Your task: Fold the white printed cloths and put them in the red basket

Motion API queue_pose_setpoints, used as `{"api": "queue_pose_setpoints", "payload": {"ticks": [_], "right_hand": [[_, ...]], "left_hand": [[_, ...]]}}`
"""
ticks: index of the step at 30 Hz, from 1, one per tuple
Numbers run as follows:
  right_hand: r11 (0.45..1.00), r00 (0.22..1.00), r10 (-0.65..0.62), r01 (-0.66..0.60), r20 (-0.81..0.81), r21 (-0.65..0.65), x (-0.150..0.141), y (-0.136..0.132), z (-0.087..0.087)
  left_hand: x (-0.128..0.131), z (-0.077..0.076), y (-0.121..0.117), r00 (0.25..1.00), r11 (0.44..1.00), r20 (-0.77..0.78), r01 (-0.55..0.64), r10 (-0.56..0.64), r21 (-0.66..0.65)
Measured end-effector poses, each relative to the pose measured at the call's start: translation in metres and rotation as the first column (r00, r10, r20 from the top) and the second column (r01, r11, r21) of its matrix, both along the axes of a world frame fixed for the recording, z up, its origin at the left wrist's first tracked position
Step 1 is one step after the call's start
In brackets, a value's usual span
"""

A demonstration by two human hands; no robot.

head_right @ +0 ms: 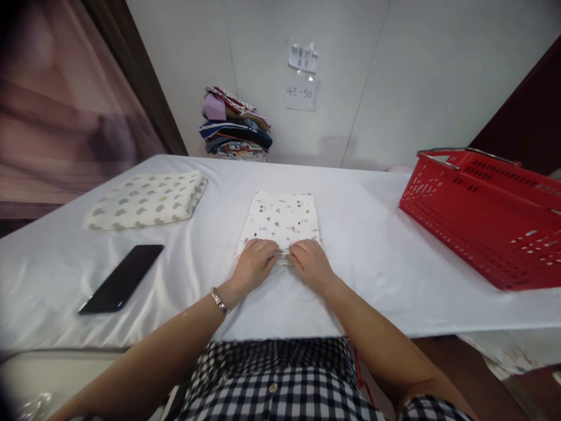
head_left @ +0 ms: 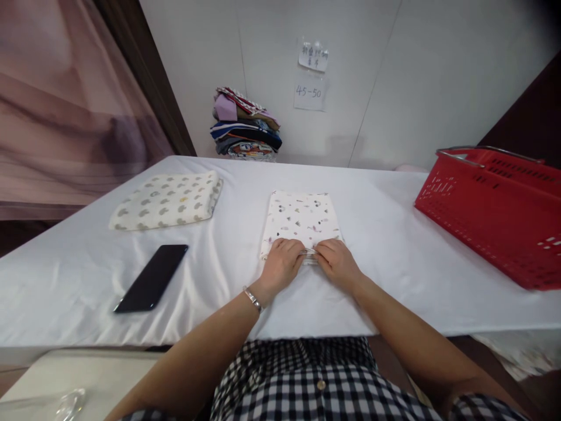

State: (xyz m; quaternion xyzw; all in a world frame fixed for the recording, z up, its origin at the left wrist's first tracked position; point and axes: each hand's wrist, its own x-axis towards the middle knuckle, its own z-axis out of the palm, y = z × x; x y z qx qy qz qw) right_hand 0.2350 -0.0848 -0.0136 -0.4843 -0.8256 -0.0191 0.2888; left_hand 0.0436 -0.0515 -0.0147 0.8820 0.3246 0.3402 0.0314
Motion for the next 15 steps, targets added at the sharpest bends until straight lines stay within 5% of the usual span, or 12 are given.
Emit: {"api": "queue_pose_setpoints", "payload": {"ticks": [5, 15], "right_hand": [[1.000, 0.999, 0.008, -0.010, -0.049, -0.027, 0.000, 0.000, 0.002], [1.000, 0.998, -0.001, -0.001, -0.061, -0.025, 0.000, -0.003, 0.005]], "left_hand": [[-0.010, 0.002, 0.000, 0.997, 0.997, -0.026, -0.074, 0.074, -0.006], [-0.023, 0.007, 0.009, 0.998, 0.989, 0.047, -0.033, 0.040, -0.143]]}}
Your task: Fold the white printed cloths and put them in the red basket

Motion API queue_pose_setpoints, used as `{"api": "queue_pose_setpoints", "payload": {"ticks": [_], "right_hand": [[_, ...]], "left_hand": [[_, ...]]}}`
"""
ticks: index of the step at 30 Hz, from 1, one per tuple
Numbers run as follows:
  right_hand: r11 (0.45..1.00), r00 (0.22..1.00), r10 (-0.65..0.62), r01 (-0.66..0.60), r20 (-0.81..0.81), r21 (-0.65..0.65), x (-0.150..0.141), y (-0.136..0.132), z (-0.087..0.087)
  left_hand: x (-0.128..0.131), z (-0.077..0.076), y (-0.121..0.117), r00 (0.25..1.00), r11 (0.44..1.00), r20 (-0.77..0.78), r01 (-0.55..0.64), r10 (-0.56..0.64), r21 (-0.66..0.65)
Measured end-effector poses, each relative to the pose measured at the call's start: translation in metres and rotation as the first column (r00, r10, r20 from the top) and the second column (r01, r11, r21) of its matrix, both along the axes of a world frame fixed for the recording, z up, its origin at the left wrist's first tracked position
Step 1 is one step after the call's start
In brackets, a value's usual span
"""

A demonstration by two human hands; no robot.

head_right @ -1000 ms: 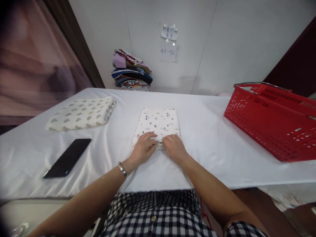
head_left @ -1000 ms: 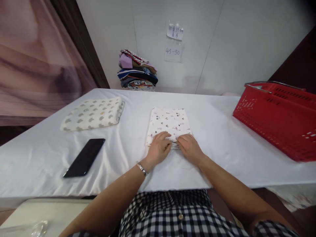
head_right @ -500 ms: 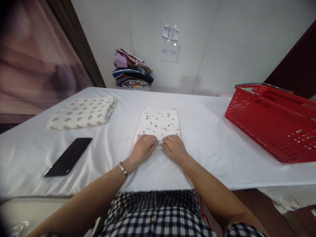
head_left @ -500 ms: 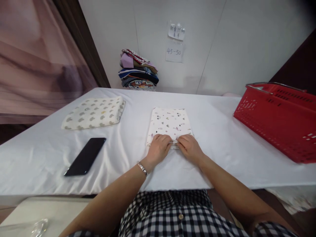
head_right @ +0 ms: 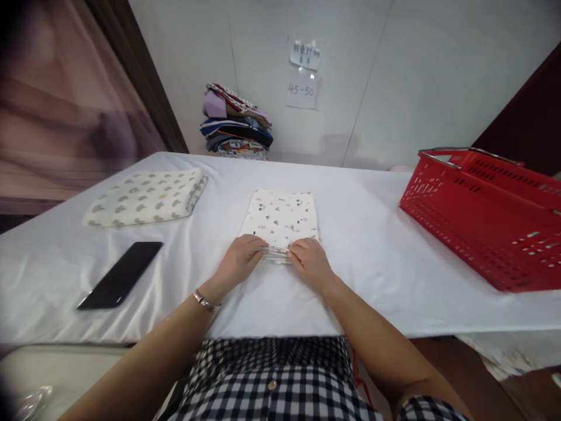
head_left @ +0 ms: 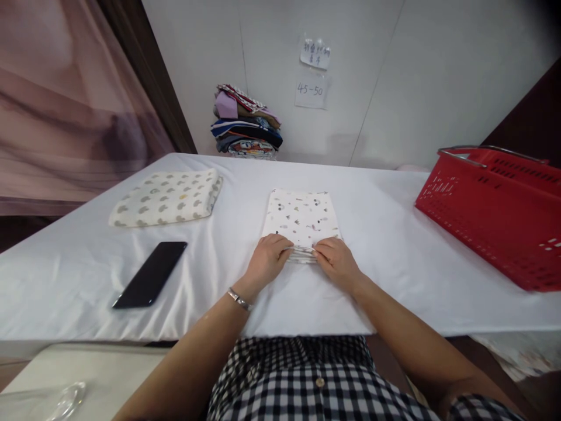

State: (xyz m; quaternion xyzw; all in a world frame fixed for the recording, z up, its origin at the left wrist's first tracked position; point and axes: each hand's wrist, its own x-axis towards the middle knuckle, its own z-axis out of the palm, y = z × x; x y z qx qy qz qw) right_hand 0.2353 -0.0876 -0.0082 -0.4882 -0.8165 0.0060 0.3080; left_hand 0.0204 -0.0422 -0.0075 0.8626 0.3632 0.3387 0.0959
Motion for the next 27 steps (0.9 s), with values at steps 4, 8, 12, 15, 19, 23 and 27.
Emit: {"api": "queue_pose_setpoints", "payload": {"ticks": [4, 8, 12, 15, 19, 23, 27], "right_hand": [[0.999, 0.999, -0.012, 0.011, 0.036, 0.049, 0.001, 0.001, -0.004], [0.998, 0.997, -0.005, 0.001, 0.074, 0.058, 0.001, 0.002, -0.007], [0.999, 0.998, -0.019, 0.016, 0.059, 0.047, 0.000, 0.002, -0.008], [0.999, 0.999, -0.024, 0.022, 0.044, 0.036, 0.000, 0.002, -0.009], [0.999, 0.999, -0.019, 0.017, 0.046, 0.041, 0.001, 0.003, -0.010], [0.999, 0.997, -0.004, 0.000, 0.071, 0.044, 0.001, 0.002, -0.008], [0.999, 0.994, 0.006, -0.011, 0.111, 0.044, -0.001, 0.002, -0.007]], "left_hand": [[-0.007, 0.003, 0.003, 1.000, 1.000, 0.003, 0.015, -0.015, -0.004], [-0.013, 0.004, 0.005, 0.998, 1.000, -0.058, -0.028, 0.029, 0.006], [-0.011, 0.004, 0.003, 0.996, 0.997, -0.079, -0.044, 0.049, 0.070], [-0.006, 0.004, -0.003, 0.999, 0.990, -0.052, -0.008, 0.016, 0.140], [0.001, 0.001, -0.009, 0.991, 0.982, -0.128, 0.064, -0.041, 0.179], [0.004, -0.005, -0.006, 0.992, 0.986, -0.120, 0.046, -0.027, 0.158], [0.006, -0.005, -0.003, 0.998, 0.992, -0.061, 0.019, -0.011, 0.122]]}}
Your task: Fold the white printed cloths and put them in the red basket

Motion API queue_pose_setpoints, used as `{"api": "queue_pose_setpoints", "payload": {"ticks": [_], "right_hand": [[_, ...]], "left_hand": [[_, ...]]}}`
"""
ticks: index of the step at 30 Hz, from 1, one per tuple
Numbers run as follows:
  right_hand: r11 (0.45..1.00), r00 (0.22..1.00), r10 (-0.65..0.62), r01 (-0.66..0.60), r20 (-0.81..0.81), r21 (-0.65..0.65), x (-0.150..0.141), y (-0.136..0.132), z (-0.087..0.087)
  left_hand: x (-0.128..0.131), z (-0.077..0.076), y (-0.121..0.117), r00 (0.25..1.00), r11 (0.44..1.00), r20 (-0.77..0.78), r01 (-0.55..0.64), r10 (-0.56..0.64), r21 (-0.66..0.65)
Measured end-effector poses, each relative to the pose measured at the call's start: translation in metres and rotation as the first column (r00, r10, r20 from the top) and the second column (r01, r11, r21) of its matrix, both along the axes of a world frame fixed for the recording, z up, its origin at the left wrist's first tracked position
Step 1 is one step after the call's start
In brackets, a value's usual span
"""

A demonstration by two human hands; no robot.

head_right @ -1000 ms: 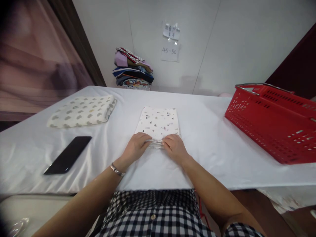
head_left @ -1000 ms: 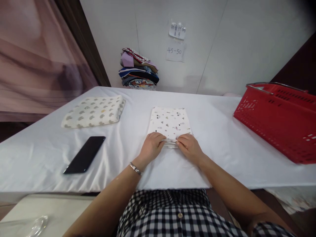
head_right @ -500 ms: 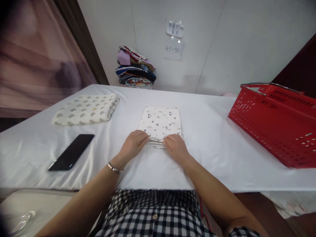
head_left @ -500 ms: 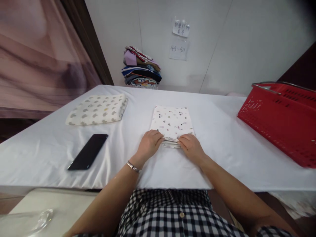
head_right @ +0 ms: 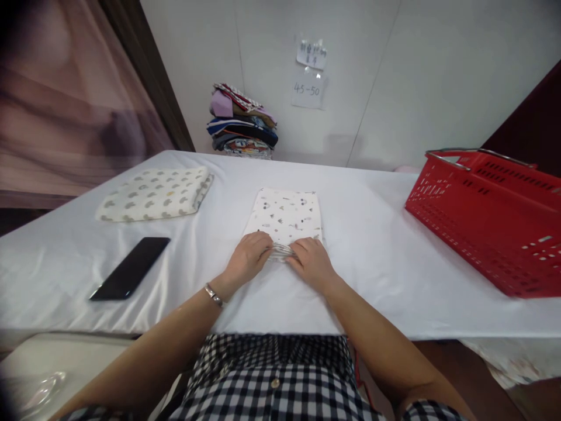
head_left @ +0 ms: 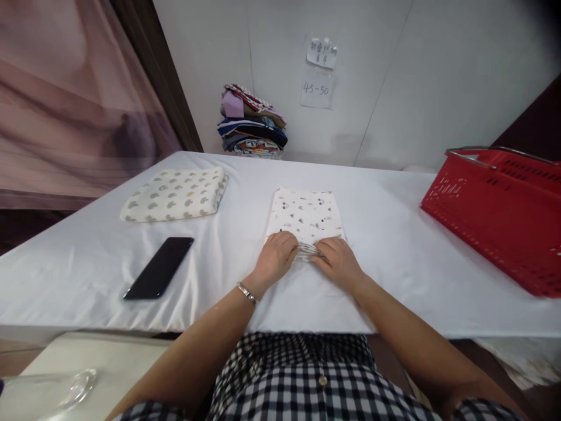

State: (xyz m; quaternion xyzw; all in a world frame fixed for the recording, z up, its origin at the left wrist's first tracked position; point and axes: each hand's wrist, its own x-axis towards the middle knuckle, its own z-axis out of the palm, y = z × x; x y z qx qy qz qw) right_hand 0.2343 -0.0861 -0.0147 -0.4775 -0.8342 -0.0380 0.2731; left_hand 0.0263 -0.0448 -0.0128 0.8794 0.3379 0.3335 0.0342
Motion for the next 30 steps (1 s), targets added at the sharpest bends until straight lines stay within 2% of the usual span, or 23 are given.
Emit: {"api": "queue_pose_setpoints", "payload": {"ticks": [4, 7, 10, 13, 22, 30], "right_hand": [[0.999, 0.999, -0.032, 0.033, -0.007, 0.028, -0.001, 0.002, -0.001], [0.998, 0.998, -0.059, 0.060, -0.033, 0.031, -0.002, 0.004, -0.002], [0.996, 0.996, -0.079, 0.080, -0.046, 0.027, -0.001, 0.004, -0.002], [0.996, 0.995, -0.087, 0.088, -0.041, 0.030, -0.001, 0.004, -0.002], [0.997, 0.997, -0.075, 0.076, -0.026, 0.020, -0.001, 0.005, -0.004], [0.996, 0.996, -0.084, 0.085, -0.044, 0.021, -0.002, 0.003, -0.002]], "left_hand": [[0.002, 0.004, -0.002, 0.999, 0.999, 0.017, -0.032, 0.032, -0.010], [0.004, 0.005, -0.007, 0.999, 0.998, 0.021, -0.041, 0.040, 0.041], [0.005, 0.004, -0.011, 0.998, 0.993, -0.063, -0.021, 0.028, 0.114], [0.006, 0.002, -0.012, 0.986, 0.991, -0.157, -0.025, 0.046, 0.132], [0.011, -0.003, -0.008, 0.964, 0.986, -0.244, -0.071, 0.106, 0.149], [0.010, 0.003, -0.011, 0.973, 0.988, -0.233, 0.038, -0.002, 0.150]]}}
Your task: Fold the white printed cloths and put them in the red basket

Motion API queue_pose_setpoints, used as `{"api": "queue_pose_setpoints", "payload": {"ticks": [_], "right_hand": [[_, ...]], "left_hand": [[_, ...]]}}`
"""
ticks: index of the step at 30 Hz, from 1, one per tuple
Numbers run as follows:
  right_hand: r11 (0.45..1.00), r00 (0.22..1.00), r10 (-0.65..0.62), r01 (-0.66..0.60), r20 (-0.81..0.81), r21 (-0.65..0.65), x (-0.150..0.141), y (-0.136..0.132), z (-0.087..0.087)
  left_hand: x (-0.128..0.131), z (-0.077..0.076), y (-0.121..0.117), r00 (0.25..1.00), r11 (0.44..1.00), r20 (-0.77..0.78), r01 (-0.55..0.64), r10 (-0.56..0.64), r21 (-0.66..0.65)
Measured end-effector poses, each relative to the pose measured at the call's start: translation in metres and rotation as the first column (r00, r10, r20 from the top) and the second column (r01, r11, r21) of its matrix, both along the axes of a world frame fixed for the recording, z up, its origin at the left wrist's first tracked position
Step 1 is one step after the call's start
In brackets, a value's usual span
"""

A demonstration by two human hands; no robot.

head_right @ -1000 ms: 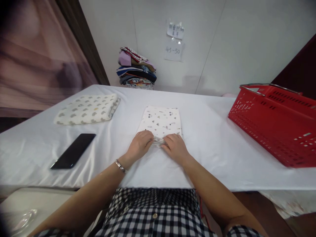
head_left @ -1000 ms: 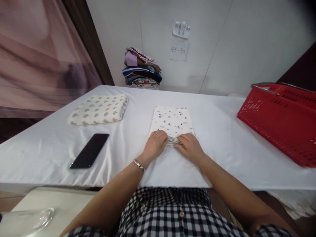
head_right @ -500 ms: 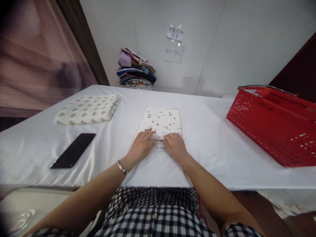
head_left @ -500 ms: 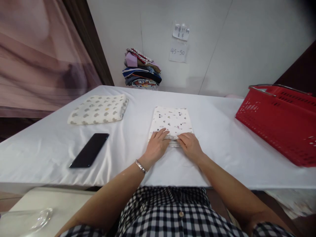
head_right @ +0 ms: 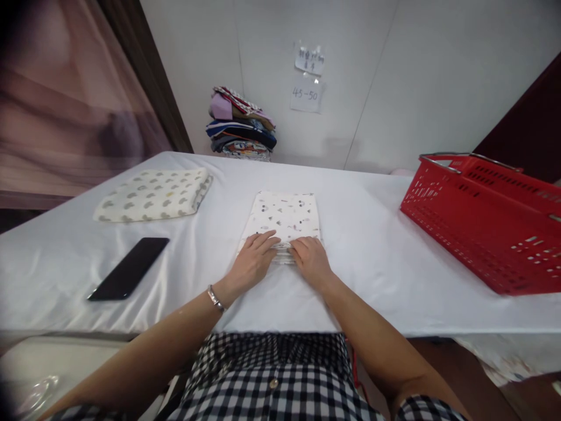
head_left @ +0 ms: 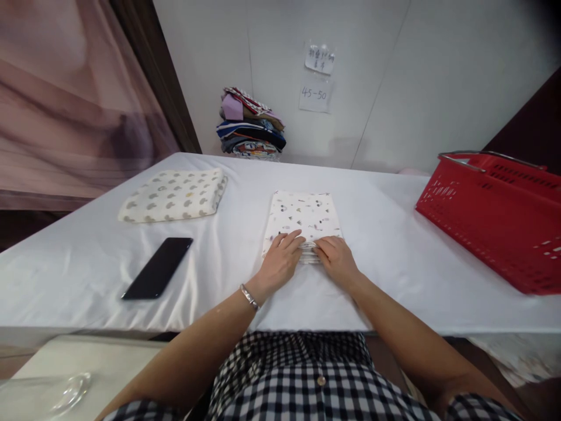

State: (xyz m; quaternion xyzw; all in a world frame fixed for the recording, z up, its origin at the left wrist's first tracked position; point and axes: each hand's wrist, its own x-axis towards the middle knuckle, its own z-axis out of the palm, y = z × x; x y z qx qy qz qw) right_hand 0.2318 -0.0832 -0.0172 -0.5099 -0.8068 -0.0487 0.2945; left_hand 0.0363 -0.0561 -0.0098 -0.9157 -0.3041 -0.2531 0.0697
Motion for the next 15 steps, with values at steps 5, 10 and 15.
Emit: {"api": "queue_pose_setpoints", "payload": {"ticks": [5, 10, 15], "right_hand": [[1.000, 1.000, 0.011, -0.011, -0.004, 0.007, -0.0004, -0.0023, 0.0031], [0.999, 1.000, 0.024, -0.025, 0.005, 0.022, -0.0005, -0.0014, 0.0023], [0.999, 0.998, 0.048, -0.048, 0.039, -0.015, -0.0002, -0.0003, -0.0004]], "left_hand": [[-0.0016, 0.0018, -0.0024, 0.999, 1.000, 0.034, -0.009, 0.009, -0.001], [-0.0016, -0.0022, -0.0003, 0.998, 1.000, 0.063, -0.021, 0.019, 0.020], [-0.0021, -0.0058, -0.0001, 0.998, 0.999, 0.061, -0.030, 0.031, -0.015]]}}
